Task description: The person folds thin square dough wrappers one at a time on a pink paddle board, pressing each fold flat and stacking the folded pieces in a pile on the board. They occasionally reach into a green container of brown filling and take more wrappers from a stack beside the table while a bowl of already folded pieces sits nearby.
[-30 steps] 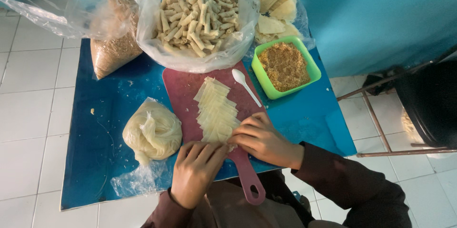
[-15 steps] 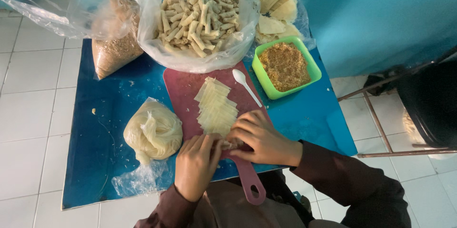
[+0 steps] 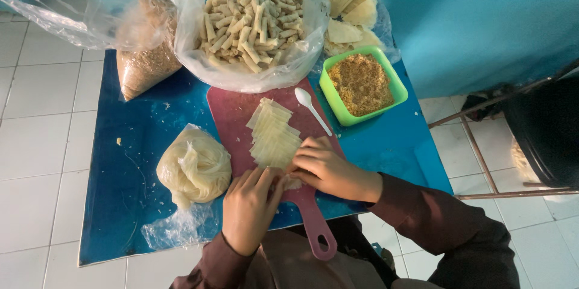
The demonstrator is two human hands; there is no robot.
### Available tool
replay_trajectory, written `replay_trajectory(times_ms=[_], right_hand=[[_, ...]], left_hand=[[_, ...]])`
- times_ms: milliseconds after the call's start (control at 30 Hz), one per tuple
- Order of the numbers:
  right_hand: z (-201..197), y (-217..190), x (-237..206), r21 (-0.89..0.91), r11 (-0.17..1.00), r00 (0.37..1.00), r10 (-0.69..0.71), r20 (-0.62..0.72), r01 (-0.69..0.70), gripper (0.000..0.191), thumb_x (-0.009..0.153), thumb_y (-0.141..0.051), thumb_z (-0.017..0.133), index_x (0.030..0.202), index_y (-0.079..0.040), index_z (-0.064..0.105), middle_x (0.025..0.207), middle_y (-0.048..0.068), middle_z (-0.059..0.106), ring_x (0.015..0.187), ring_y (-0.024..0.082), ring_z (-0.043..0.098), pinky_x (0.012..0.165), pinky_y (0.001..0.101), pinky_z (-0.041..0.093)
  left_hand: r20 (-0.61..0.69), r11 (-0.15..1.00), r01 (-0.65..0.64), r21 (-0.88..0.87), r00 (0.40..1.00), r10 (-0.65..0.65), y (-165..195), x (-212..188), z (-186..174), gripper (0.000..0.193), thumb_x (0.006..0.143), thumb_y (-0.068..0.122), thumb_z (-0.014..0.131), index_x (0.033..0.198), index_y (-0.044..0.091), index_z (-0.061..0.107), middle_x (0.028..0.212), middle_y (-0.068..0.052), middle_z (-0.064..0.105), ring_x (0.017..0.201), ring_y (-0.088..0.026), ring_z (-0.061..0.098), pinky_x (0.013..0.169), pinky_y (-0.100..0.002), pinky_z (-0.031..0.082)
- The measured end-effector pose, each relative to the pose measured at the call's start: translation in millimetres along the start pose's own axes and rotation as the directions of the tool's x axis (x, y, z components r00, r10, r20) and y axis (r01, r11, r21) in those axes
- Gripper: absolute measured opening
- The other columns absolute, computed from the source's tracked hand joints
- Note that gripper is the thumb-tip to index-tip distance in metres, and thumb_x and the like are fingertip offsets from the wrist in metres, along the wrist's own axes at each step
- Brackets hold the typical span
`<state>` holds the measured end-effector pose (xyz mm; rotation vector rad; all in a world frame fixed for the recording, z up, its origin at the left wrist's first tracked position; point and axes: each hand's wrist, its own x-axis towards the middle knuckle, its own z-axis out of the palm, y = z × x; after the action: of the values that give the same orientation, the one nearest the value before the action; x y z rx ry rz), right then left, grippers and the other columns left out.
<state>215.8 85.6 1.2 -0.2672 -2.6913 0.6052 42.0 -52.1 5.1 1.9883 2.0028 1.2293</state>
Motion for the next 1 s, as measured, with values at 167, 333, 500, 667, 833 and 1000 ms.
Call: replay_trajectory(times_ms=[167, 333, 500, 667, 833, 1000], right_hand=[[-3, -5, 1, -0.034, 0.999, 1.0, -0.002, -0.015, 0.002, 0.02, 0.087, -0.015, 0.076, 0.105, -0.007, 0.069, 0.104, -0.001, 0.067, 0.108, 0.022, 0.059, 0.096, 0.0426, 0.041], [-6, -6, -4, -0.266, 0.948, 0.973, -0.209, -0.095, 0.177, 0.016, 0.084, -0.014, 0.077, 0.098, -0.008, 0.07, 0.108, 0.003, 0.065, 0.113, 0.023, 0.058, 0.099, 0.0441, 0.041], [-6, -8, -10, -0.358, 0.899, 0.956, -0.288, -0.054, 0.25, 0.017, 0.087, -0.013, 0.077, 0.101, -0.007, 0.071, 0.111, 0.005, 0.064, 0.114, 0.023, 0.059, 0.096, 0.0407, 0.044], [-5, -11, -7, -0.3, 0.925, 0.959, -0.271, -0.085, 0.235, 0.02, 0.089, -0.017, 0.078, 0.104, -0.006, 0.072, 0.112, 0.006, 0.064, 0.111, 0.025, 0.058, 0.093, 0.0418, 0.044], [-5, -14, -5, -0.36, 0.904, 0.953, -0.284, -0.1, 0.232, 0.021, 0.089, -0.018, 0.078, 0.106, -0.006, 0.073, 0.113, 0.005, 0.064, 0.112, 0.024, 0.058, 0.094, 0.0423, 0.045], [-2, -16, -8, -0.398, 0.887, 0.949, -0.297, -0.108, 0.233, 0.019, 0.092, -0.018, 0.077, 0.106, -0.006, 0.072, 0.113, 0.006, 0.063, 0.112, 0.024, 0.057, 0.094, 0.0429, 0.044]], left_hand=[[0.013, 0.995, 0.007, 0.099, 1.0, -0.009, 5, 2, 0, 0.011, 0.086, 0.017, 0.073, 0.092, 0.012, 0.066, 0.083, -0.004, 0.063, 0.078, -0.025, 0.063, 0.07, -0.04, 0.051], [0.032, 0.986, -0.097, 0.137, 0.995, 0.094, -1, 1, -1, 0.011, 0.088, 0.015, 0.071, 0.098, 0.012, 0.067, 0.086, -0.003, 0.063, 0.083, -0.024, 0.063, 0.076, -0.039, 0.051], [0.048, 0.9, -0.378, 0.216, 0.925, 0.377, -14, -6, -5, 0.027, 0.079, 0.012, 0.066, 0.106, 0.009, 0.068, 0.107, -0.004, 0.067, 0.097, -0.023, 0.065, 0.088, -0.039, 0.05], [0.075, 0.88, -0.387, 0.277, 0.921, 0.382, -17, -12, -7, 0.027, 0.081, 0.012, 0.067, 0.107, 0.01, 0.07, 0.109, -0.003, 0.066, 0.099, -0.021, 0.063, 0.089, -0.039, 0.049], [0.042, 0.899, -0.336, 0.281, 0.94, 0.338, -13, -9, -3, 0.03, 0.08, 0.015, 0.069, 0.11, 0.009, 0.071, 0.111, -0.003, 0.065, 0.102, -0.022, 0.062, 0.091, -0.042, 0.048], [0.001, 0.905, -0.31, 0.293, 0.946, 0.324, -10, -6, 1, 0.029, 0.083, 0.016, 0.073, 0.11, 0.008, 0.071, 0.109, -0.003, 0.065, 0.102, -0.021, 0.063, 0.092, -0.041, 0.048]])
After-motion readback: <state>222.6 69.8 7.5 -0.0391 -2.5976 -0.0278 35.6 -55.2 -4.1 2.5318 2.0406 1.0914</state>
